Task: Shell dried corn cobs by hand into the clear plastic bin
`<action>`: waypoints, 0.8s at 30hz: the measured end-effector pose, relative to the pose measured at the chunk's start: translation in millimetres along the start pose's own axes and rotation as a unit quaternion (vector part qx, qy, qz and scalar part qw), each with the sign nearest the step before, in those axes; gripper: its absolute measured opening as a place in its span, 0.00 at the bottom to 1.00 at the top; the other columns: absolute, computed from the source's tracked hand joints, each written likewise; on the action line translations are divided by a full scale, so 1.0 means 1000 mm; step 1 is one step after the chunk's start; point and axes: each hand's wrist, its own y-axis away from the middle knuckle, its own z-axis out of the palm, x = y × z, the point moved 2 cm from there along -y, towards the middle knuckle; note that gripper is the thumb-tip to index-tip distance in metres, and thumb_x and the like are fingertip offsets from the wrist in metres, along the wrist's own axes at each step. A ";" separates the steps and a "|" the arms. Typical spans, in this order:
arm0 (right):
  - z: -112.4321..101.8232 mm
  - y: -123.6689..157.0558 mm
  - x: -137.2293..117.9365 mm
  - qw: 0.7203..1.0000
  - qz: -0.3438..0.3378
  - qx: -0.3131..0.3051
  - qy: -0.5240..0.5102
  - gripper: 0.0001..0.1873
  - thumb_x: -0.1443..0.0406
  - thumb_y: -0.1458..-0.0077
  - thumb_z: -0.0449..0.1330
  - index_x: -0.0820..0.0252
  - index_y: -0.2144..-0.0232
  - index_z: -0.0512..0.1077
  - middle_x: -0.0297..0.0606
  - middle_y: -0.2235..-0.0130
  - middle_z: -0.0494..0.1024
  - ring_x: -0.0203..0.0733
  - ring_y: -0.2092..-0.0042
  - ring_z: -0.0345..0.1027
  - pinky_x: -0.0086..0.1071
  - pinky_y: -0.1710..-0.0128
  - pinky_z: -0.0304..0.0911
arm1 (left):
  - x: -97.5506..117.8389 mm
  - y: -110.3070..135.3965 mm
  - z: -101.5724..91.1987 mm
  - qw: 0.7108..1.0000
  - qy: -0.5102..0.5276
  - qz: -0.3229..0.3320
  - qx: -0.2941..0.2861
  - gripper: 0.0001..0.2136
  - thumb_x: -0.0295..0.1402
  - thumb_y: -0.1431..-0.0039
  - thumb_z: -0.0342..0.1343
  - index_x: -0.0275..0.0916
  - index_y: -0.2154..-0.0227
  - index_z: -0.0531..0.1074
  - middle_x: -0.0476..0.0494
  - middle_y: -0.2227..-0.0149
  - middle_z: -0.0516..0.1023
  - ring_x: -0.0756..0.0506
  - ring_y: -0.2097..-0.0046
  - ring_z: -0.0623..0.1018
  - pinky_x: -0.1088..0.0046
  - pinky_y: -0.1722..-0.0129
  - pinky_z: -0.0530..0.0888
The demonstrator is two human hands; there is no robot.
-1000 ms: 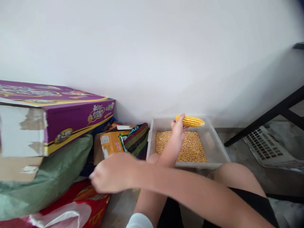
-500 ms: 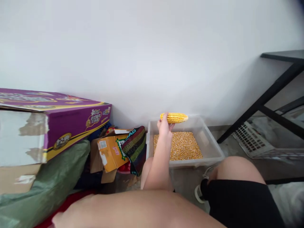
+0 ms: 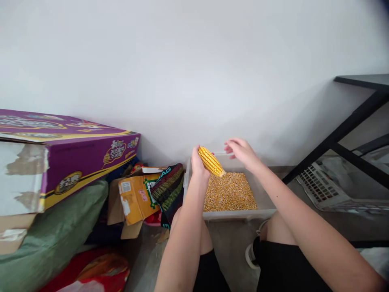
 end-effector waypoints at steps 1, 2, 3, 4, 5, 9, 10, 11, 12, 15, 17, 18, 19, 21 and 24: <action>0.001 -0.003 0.014 0.996 0.059 -0.058 -0.022 0.13 0.57 0.43 0.51 0.59 0.65 0.69 0.43 0.66 0.76 0.42 0.66 0.72 0.34 0.70 0.68 | 0.000 -0.003 0.000 1.000 0.014 0.001 -0.005 0.15 0.45 0.52 0.56 0.38 0.70 0.67 0.49 0.76 0.68 0.47 0.69 0.76 0.73 0.69 0.71; 0.004 -0.002 0.024 0.986 0.098 -0.128 -0.041 0.16 0.55 0.42 0.50 0.60 0.64 0.70 0.43 0.66 0.76 0.41 0.68 0.72 0.34 0.71 0.69 | 0.001 -0.005 0.001 1.000 0.023 0.006 -0.016 0.15 0.45 0.53 0.57 0.38 0.71 0.66 0.49 0.76 0.68 0.47 0.69 0.75 0.72 0.70 0.71; 0.007 0.001 0.031 0.973 0.119 -0.188 -0.065 0.17 0.53 0.42 0.50 0.60 0.63 0.70 0.43 0.66 0.77 0.41 0.69 0.72 0.34 0.72 0.69 | 0.001 -0.008 0.002 0.999 0.029 0.013 -0.030 0.15 0.45 0.54 0.57 0.38 0.72 0.66 0.49 0.76 0.68 0.47 0.70 0.75 0.72 0.70 0.71; 0.010 0.004 0.035 0.960 0.126 -0.236 -0.086 0.18 0.52 0.42 0.51 0.59 0.61 0.70 0.43 0.66 0.77 0.41 0.69 0.72 0.33 0.72 0.69 | 0.001 -0.010 0.003 0.998 0.034 0.018 -0.043 0.14 0.44 0.54 0.58 0.38 0.73 0.66 0.49 0.76 0.68 0.48 0.71 0.74 0.72 0.69 0.71; 0.011 0.008 0.037 0.949 0.125 -0.270 -0.103 0.19 0.52 0.43 0.52 0.59 0.60 0.70 0.43 0.65 0.77 0.41 0.68 0.73 0.32 0.72 0.69 | 0.001 -0.012 0.003 0.998 0.038 0.022 -0.054 0.14 0.44 0.54 0.58 0.38 0.74 0.66 0.49 0.76 0.68 0.48 0.71 0.74 0.72 0.69 0.71; 0.009 0.008 0.036 0.938 0.116 -0.302 -0.125 0.17 0.54 0.45 0.56 0.57 0.57 0.70 0.42 0.61 0.77 0.40 0.66 0.73 0.30 0.72 0.70 | 0.000 -0.022 0.005 0.996 0.048 0.025 -0.069 0.13 0.42 0.54 0.58 0.38 0.74 0.66 0.49 0.76 0.68 0.50 0.72 0.73 0.71 0.67 0.71; 0.009 0.006 0.036 0.938 0.115 -0.303 -0.124 0.17 0.54 0.45 0.57 0.57 0.58 0.70 0.42 0.62 0.77 0.40 0.66 0.73 0.30 0.71 0.70 | 0.000 -0.024 0.005 0.996 0.047 0.025 -0.071 0.13 0.42 0.54 0.58 0.38 0.74 0.67 0.48 0.75 0.69 0.51 0.72 0.73 0.71 0.67 0.71; 0.009 0.004 0.036 0.938 0.115 -0.304 -0.123 0.16 0.55 0.46 0.58 0.57 0.58 0.70 0.41 0.62 0.77 0.40 0.66 0.73 0.30 0.71 0.71 | 0.000 -0.026 0.006 0.996 0.042 0.025 -0.071 0.13 0.42 0.55 0.58 0.37 0.73 0.67 0.48 0.75 0.69 0.51 0.72 0.72 0.72 0.67 0.71; 0.009 0.002 0.037 0.937 0.114 -0.307 -0.124 0.16 0.56 0.46 0.58 0.57 0.58 0.71 0.41 0.62 0.77 0.40 0.66 0.73 0.30 0.71 0.71 | 0.000 -0.027 0.006 0.997 0.035 0.027 -0.068 0.13 0.42 0.55 0.58 0.37 0.73 0.68 0.48 0.75 0.70 0.50 0.73 0.72 0.72 0.68 0.70; 0.011 -0.003 0.040 0.933 0.113 -0.315 -0.136 0.14 0.59 0.47 0.58 0.57 0.58 0.71 0.41 0.63 0.77 0.40 0.65 0.73 0.30 0.71 0.71 | 0.000 -0.030 0.008 0.998 0.009 0.034 -0.059 0.14 0.43 0.56 0.58 0.36 0.72 0.69 0.46 0.74 0.71 0.50 0.72 0.73 0.74 0.71 0.69; 0.013 -0.005 0.043 0.926 0.111 -0.327 -0.154 0.14 0.61 0.48 0.58 0.58 0.59 0.71 0.41 0.64 0.77 0.40 0.65 0.72 0.31 0.70 0.71 | 0.000 -0.031 0.009 0.997 -0.003 0.030 -0.064 0.15 0.42 0.56 0.58 0.35 0.71 0.69 0.46 0.74 0.71 0.50 0.72 0.73 0.74 0.72 0.69; 0.014 -0.006 0.044 0.920 0.111 -0.337 -0.164 0.13 0.62 0.48 0.57 0.59 0.59 0.71 0.41 0.65 0.77 0.40 0.65 0.72 0.31 0.70 0.71 | -0.001 -0.031 0.009 0.997 -0.007 0.026 -0.070 0.15 0.42 0.56 0.58 0.35 0.71 0.69 0.45 0.74 0.72 0.50 0.73 0.73 0.74 0.72 0.69; 0.015 -0.007 0.045 0.914 0.111 -0.348 -0.176 0.13 0.62 0.49 0.57 0.60 0.60 0.71 0.41 0.65 0.77 0.40 0.65 0.72 0.32 0.70 0.71 | -0.001 -0.031 0.010 0.997 -0.011 0.021 -0.076 0.15 0.42 0.57 0.58 0.35 0.71 0.69 0.45 0.75 0.72 0.50 0.73 0.73 0.74 0.72 0.69; 0.017 -0.011 0.048 0.900 0.115 -0.371 -0.197 0.13 0.63 0.49 0.57 0.61 0.60 0.71 0.42 0.65 0.76 0.41 0.65 0.72 0.33 0.70 0.72 | -0.001 -0.032 0.011 0.996 -0.017 0.016 -0.082 0.15 0.42 0.57 0.58 0.35 0.71 0.70 0.45 0.75 0.72 0.49 0.73 0.73 0.74 0.72 0.69; 0.019 -0.015 0.053 0.885 0.126 -0.393 -0.217 0.14 0.65 0.51 0.56 0.61 0.59 0.69 0.42 0.66 0.76 0.42 0.65 0.72 0.34 0.70 0.72 | -0.002 -0.034 0.010 0.996 -0.027 0.013 -0.084 0.15 0.43 0.57 0.58 0.35 0.71 0.70 0.45 0.75 0.72 0.49 0.74 0.73 0.74 0.73 0.69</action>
